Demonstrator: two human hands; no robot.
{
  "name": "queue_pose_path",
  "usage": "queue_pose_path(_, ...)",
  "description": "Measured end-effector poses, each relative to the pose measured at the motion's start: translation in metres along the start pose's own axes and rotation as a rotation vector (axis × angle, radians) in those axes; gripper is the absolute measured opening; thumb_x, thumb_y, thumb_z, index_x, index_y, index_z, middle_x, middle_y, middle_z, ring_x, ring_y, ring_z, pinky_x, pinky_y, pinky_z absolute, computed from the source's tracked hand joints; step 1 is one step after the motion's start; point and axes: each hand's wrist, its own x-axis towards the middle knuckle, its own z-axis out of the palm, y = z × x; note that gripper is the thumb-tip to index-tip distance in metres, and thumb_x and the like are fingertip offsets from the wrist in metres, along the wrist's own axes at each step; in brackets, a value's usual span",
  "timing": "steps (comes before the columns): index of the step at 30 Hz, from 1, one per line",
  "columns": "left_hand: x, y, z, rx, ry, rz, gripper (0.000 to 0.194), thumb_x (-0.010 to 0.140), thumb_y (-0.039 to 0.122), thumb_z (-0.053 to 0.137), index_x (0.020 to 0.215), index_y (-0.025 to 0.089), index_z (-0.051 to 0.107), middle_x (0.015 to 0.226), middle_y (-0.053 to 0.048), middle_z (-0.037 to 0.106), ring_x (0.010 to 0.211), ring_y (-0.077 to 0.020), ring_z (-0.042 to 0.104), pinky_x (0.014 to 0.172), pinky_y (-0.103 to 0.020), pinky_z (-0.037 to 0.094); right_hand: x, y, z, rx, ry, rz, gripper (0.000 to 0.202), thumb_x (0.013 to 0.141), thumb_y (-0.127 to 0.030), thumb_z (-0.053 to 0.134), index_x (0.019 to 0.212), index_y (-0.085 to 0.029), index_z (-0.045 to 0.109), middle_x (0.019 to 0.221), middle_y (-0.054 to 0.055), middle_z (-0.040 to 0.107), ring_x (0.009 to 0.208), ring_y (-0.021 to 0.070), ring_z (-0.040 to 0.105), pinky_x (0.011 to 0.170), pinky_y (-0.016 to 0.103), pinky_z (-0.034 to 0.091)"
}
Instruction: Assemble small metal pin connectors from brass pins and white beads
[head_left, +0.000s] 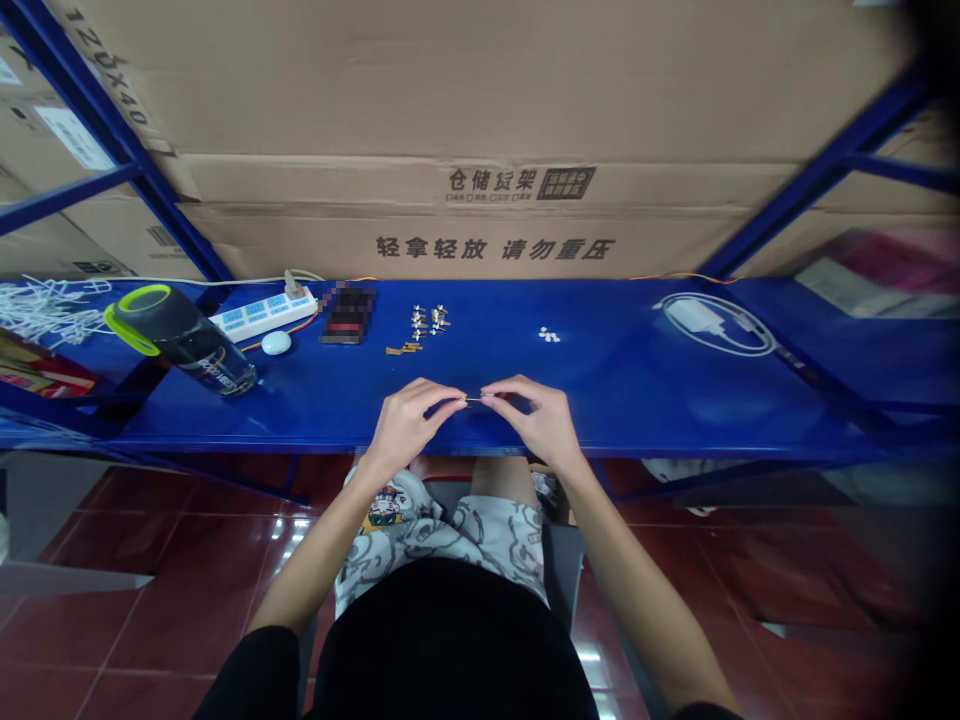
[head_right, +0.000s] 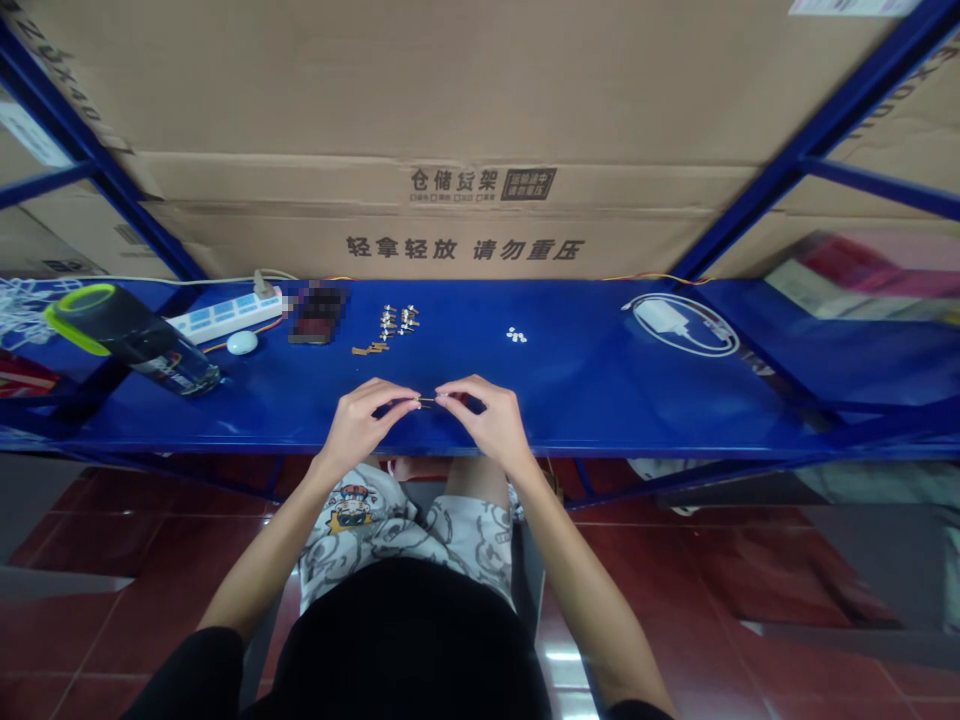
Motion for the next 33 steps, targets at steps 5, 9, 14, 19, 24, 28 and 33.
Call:
queue_pose_path(5,-0.001,-0.001,0.001,0.018,0.0,-0.011,0.013,0.096,0.031,0.067,0.102,0.023,0.076,0.098,-0.002,0.079,0.089,-0.0175,0.071,0.084,-0.034,0.058,0.001,-0.003,0.001,-0.025,-0.016,-0.016,0.017,0.092,-0.03,0.067,0.107,-0.027,0.076,0.098,0.003,0.077,0.085,0.0194,0.071,0.082,0.036,0.056)
queue_pose_path(9,-0.001,-0.002,0.001,0.021,-0.003,0.0,0.013,0.096,0.031,0.068,0.101,0.022,0.076,0.097,-0.003,0.079,0.088,-0.0176,0.071,0.084,-0.034,0.057,-0.001,-0.003,0.003,-0.043,-0.018,-0.017,0.015,0.091,-0.029,0.068,0.104,-0.025,0.074,0.095,0.002,0.076,0.077,0.0173,0.069,0.076,0.034,0.056)
queue_pose_path(14,-0.001,-0.003,0.001,0.013,-0.041,0.019,0.013,0.097,0.031,0.067,0.1,0.022,0.076,0.095,-0.002,0.079,0.087,-0.0176,0.07,0.083,-0.034,0.057,-0.004,-0.004,0.005,-0.095,-0.013,-0.156,0.007,0.093,-0.025,0.067,0.094,-0.027,0.073,0.09,0.002,0.076,0.082,0.0198,0.069,0.077,0.037,0.057)
queue_pose_path(19,0.0,-0.002,0.0,-0.003,-0.057,-0.003,0.014,0.096,0.033,0.067,0.099,0.023,0.076,0.093,-0.002,0.079,0.085,-0.0178,0.07,0.082,-0.034,0.057,-0.009,-0.001,0.008,-0.12,0.014,-0.294,0.013,0.092,-0.018,0.065,0.096,-0.028,0.073,0.097,0.003,0.078,0.086,0.021,0.071,0.08,0.041,0.058)
queue_pose_path(24,-0.001,-0.001,0.0,-0.014,-0.071,-0.037,0.015,0.095,0.034,0.068,0.097,0.023,0.077,0.092,-0.002,0.079,0.084,-0.0178,0.07,0.079,-0.033,0.057,-0.014,0.006,0.011,-0.223,0.059,-0.386,0.017,0.092,-0.015,0.065,0.1,-0.028,0.073,0.1,0.005,0.078,0.086,0.0223,0.071,0.079,0.043,0.058)
queue_pose_path(28,-0.002,-0.002,0.0,-0.023,-0.076,-0.061,0.015,0.095,0.035,0.068,0.096,0.024,0.077,0.092,-0.002,0.079,0.084,-0.0177,0.071,0.078,-0.033,0.057,-0.017,0.01,0.012,-0.32,0.068,-0.426,0.019,0.092,-0.015,0.064,0.103,-0.028,0.073,0.104,0.006,0.078,0.089,0.0231,0.072,0.08,0.043,0.058)
queue_pose_path(33,-0.002,-0.004,0.0,-0.03,-0.11,-0.08,0.012,0.093,0.034,0.071,0.095,0.024,0.078,0.091,-0.001,0.078,0.081,-0.0166,0.07,0.076,-0.031,0.056,-0.019,0.012,0.012,-0.398,0.048,-0.483,0.025,0.093,-0.012,0.061,0.11,-0.028,0.072,0.109,0.007,0.078,0.092,0.0227,0.071,0.08,0.042,0.057)
